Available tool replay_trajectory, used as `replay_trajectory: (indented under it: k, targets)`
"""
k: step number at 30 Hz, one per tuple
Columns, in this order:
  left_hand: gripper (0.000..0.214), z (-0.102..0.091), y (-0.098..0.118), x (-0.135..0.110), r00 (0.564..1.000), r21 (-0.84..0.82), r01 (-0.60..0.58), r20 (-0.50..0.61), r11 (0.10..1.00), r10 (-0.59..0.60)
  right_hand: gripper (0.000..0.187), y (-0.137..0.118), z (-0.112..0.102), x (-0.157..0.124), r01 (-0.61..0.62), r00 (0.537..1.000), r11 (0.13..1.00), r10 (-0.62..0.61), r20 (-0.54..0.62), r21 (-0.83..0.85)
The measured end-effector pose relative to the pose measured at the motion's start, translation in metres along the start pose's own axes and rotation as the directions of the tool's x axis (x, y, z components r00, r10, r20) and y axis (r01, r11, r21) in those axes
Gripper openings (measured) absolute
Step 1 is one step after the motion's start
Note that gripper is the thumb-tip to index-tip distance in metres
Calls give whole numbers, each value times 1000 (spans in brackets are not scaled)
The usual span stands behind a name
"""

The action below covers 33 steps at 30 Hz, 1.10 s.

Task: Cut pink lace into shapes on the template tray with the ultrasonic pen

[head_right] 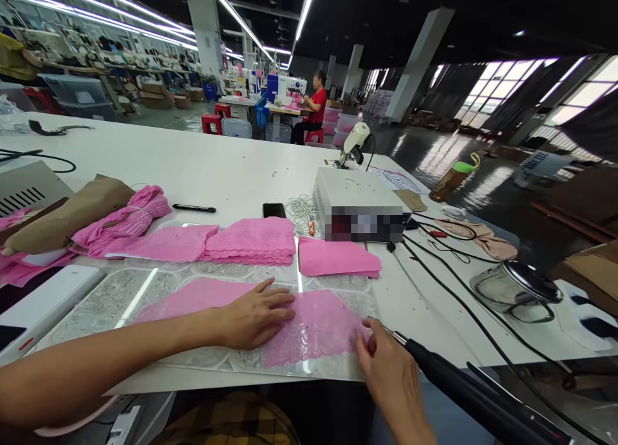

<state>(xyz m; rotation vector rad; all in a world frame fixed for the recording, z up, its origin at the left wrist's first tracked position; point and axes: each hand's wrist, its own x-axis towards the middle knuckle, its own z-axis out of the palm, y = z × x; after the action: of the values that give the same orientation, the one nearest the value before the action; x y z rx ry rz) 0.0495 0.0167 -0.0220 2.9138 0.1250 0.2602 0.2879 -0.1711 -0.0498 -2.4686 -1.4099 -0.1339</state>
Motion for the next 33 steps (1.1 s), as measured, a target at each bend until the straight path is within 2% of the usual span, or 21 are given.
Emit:
replay_trajectory:
  k: [3,6,8,10,14,17,20,25,30,33]
  targets:
    - [25,-5,-7,4,997,-3,-64,39,998,64,18,-3,0,3,97,995,995,-97,7,1]
    - [25,-11,-15,8,990,-17,-118,72,993,119,18,1,-1,4,70,997,989,-65,40,-131]
    - [23,-13,-20,14,986,-26,-144,81,989,146,20,8,-1,5,32,998,989,-23,60,-147]
    - [17,-15,-25,24,991,-14,-105,78,994,106,22,13,-2,7,3,995,997,4,97,-71]
    - [14,-14,-36,62,995,42,94,8,995,-95,28,12,-5,23,-36,994,988,20,111,149]
    - [12,-12,-42,92,987,58,162,-15,985,-162,30,4,-7,40,-40,997,963,20,76,267]
    - [9,-9,-47,113,979,60,202,4,978,-202,30,0,-7,55,-42,998,946,28,48,322]
    - [10,-7,-54,123,970,25,239,45,971,-240,31,6,-7,65,-55,997,936,33,70,347]
    - [10,-8,-61,125,961,-30,260,103,965,-256,31,9,-5,75,-19,999,913,6,33,407]
    - [25,-8,-67,126,958,-70,266,128,961,-256,32,3,-1,85,30,999,904,-38,11,427]
